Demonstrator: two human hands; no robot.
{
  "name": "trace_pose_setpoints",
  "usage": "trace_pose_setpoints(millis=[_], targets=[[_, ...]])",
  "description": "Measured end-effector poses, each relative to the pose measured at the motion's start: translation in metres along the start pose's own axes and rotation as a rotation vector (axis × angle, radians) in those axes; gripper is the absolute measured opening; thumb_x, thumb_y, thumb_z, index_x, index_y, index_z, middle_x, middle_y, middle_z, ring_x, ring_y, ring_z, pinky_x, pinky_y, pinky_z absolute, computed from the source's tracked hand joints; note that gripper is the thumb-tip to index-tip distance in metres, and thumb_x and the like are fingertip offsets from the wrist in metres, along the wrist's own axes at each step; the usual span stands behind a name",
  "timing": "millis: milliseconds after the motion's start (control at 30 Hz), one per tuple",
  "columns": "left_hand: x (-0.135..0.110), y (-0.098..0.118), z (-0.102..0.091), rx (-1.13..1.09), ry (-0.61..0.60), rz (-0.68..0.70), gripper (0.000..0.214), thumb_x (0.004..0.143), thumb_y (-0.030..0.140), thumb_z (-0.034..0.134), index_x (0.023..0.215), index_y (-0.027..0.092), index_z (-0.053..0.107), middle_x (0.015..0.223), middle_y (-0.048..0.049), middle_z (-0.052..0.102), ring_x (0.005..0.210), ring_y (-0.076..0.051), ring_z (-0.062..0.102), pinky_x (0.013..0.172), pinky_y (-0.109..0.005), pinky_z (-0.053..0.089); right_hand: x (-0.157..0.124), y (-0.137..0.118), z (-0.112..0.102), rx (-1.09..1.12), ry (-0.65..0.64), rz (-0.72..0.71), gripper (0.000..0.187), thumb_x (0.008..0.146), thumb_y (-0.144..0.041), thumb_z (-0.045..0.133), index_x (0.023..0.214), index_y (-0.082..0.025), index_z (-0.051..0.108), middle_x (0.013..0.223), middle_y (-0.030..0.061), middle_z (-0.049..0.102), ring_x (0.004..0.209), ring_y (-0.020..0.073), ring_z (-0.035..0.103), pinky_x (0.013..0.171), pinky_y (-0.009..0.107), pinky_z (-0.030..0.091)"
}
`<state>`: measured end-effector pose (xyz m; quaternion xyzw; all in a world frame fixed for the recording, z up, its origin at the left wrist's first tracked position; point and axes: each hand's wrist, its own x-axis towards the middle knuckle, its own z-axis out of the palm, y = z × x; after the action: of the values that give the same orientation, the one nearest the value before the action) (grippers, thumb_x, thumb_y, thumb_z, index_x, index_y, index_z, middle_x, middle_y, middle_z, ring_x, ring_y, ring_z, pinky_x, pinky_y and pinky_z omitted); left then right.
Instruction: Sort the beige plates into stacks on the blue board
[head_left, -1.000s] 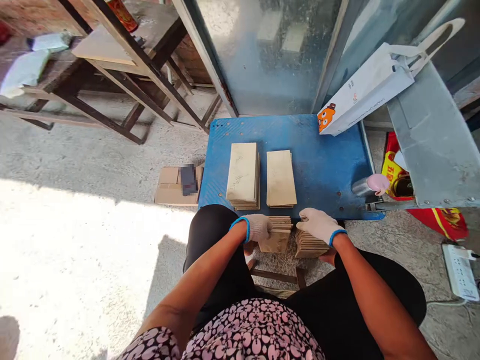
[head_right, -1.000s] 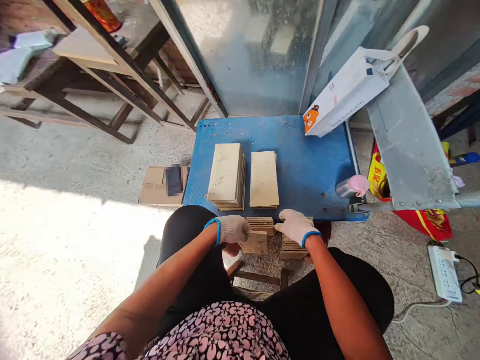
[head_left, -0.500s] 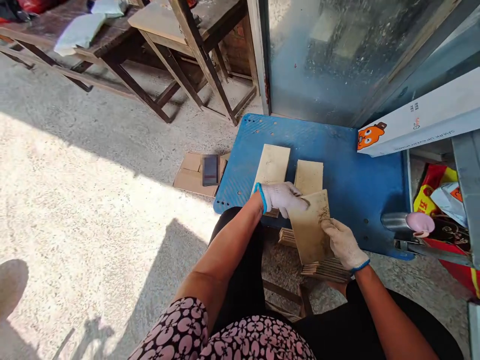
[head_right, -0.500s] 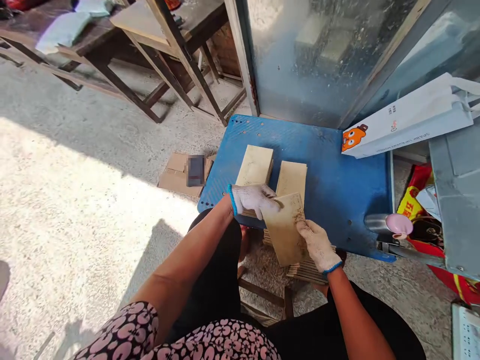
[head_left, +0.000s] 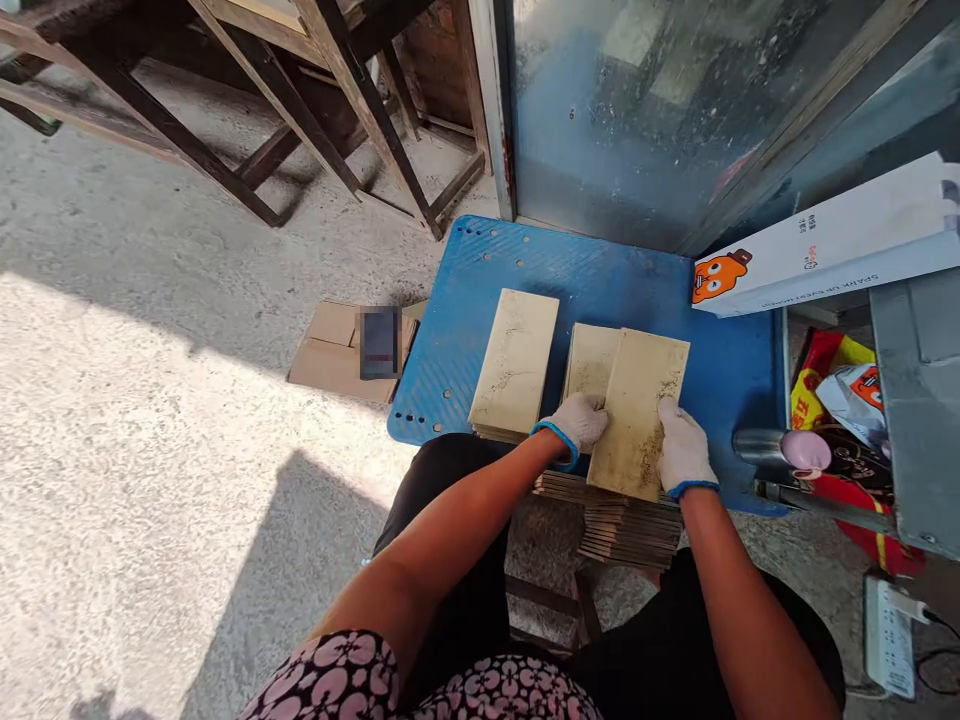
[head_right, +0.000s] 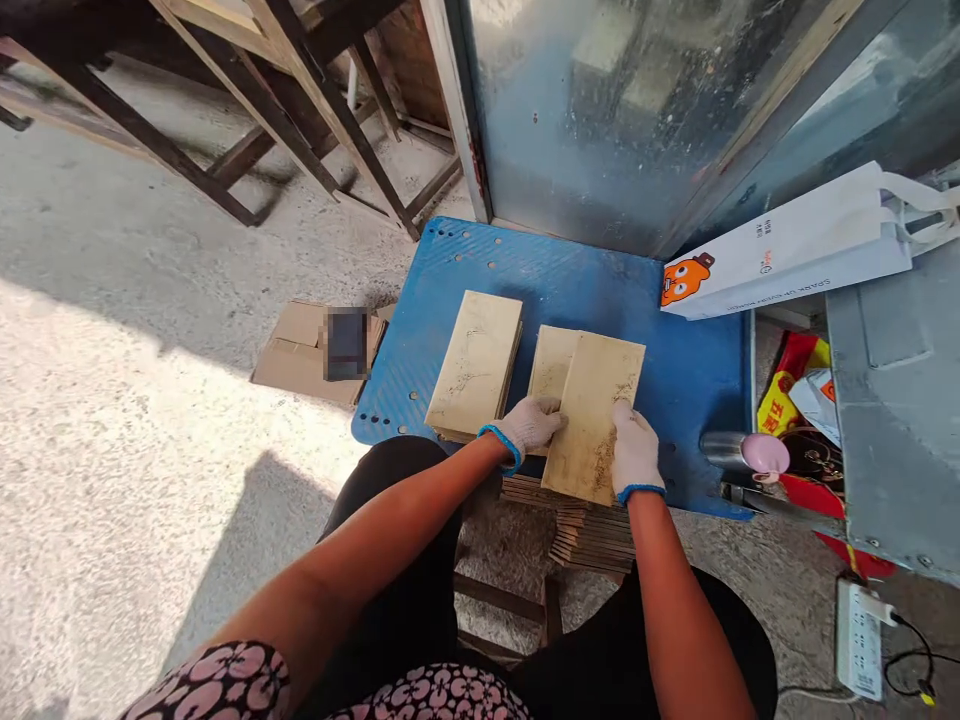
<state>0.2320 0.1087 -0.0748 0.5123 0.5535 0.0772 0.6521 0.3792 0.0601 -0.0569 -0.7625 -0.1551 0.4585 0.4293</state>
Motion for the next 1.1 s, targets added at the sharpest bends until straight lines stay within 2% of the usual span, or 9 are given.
trace_pose_setpoints(millis=[100, 200, 333, 433, 700, 933, 1100], targets=[[0.011, 0.001, -0.007, 0.236, 0.092, 0.017, 0.024, 0.084, 0.02, 0.054, 0.098, 0.016, 0.074, 0.093, -0.0065, 0.074, 0.087, -0.018, 0.066, 0.074, -0.024, 0.051, 0.017, 0.012, 0.015, 0.035, -0.004, -0.037, 0.036, 0.074, -0.053, 0.062, 0.088, -0.021, 0.064, 0.074, 0.0008, 0.069, 0.067, 0.0174, 0.064, 0.052, 0.025, 0.049], [0.017, 0.002, -0.016, 0.434, 0.112, -0.032, 0.03, 0.088, 0.02, 0.049, 0.106, 0.016, 0.073, 0.104, -0.0079, 0.074, 0.097, -0.018, 0.067, 0.08, -0.023, 0.051, 0.035, 0.029, 0.024, 0.019, -0.053, -0.085, 0.04, 0.075, -0.052, 0.06, 0.099, -0.02, 0.066, 0.088, 0.0031, 0.073, 0.072, 0.018, 0.065, 0.06, 0.027, 0.052], [0.021, 0.001, -0.02, 0.526, 0.118, -0.111, 0.032, 0.087, 0.02, 0.05, 0.107, 0.01, 0.072, 0.112, -0.0159, 0.071, 0.106, -0.024, 0.066, 0.087, -0.027, 0.05, 0.054, 0.047, 0.025, -0.163, -0.136, -0.189, 0.044, 0.076, -0.051, 0.06, 0.106, -0.02, 0.069, 0.095, 0.0036, 0.073, 0.083, 0.0199, 0.065, 0.074, 0.03, 0.053], [0.021, 0.003, -0.021, 0.55, 0.125, -0.136, 0.033, 0.087, 0.02, 0.05, 0.11, 0.01, 0.07, 0.117, -0.0174, 0.069, 0.112, -0.026, 0.064, 0.091, -0.029, 0.049, 0.063, 0.052, 0.022, -0.307, -0.157, -0.252, 0.042, 0.077, -0.049, 0.058, 0.108, -0.023, 0.069, 0.097, 0.0019, 0.073, 0.088, 0.0202, 0.063, 0.082, 0.032, 0.05], [0.024, 0.008, -0.021, 0.567, 0.2, -0.154, 0.035, 0.087, 0.028, 0.053, 0.116, 0.013, 0.068, 0.12, -0.0164, 0.068, 0.116, -0.026, 0.062, 0.094, -0.028, 0.048, 0.065, 0.032, 0.029, -0.55, -0.155, -0.242, 0.041, 0.079, -0.042, 0.052, 0.111, -0.024, 0.069, 0.106, 0.0033, 0.071, 0.097, 0.022, 0.06, 0.09, 0.036, 0.046], [0.027, 0.01, -0.02, 0.682, 0.219, -0.159, 0.041, 0.086, 0.033, 0.053, 0.115, 0.008, 0.067, 0.118, -0.021, 0.067, 0.11, -0.029, 0.064, 0.087, -0.029, 0.051, 0.062, 0.009, 0.037, -0.769, -0.153, -0.242, 0.037, 0.081, -0.038, 0.051, 0.109, -0.024, 0.069, 0.11, 0.0083, 0.067, 0.094, 0.0264, 0.058, 0.082, 0.037, 0.046], [0.023, 0.014, -0.023, 0.728, 0.23, -0.151, 0.037, 0.088, 0.029, 0.05, 0.113, 0.006, 0.065, 0.117, -0.0224, 0.065, 0.108, -0.029, 0.065, 0.087, -0.03, 0.052, 0.059, 0.005, 0.039, -0.862, -0.144, -0.213, 0.034, 0.083, -0.04, 0.05, 0.109, -0.024, 0.067, 0.109, 0.0109, 0.061, 0.089, 0.0258, 0.054, 0.078, 0.038, 0.045]])
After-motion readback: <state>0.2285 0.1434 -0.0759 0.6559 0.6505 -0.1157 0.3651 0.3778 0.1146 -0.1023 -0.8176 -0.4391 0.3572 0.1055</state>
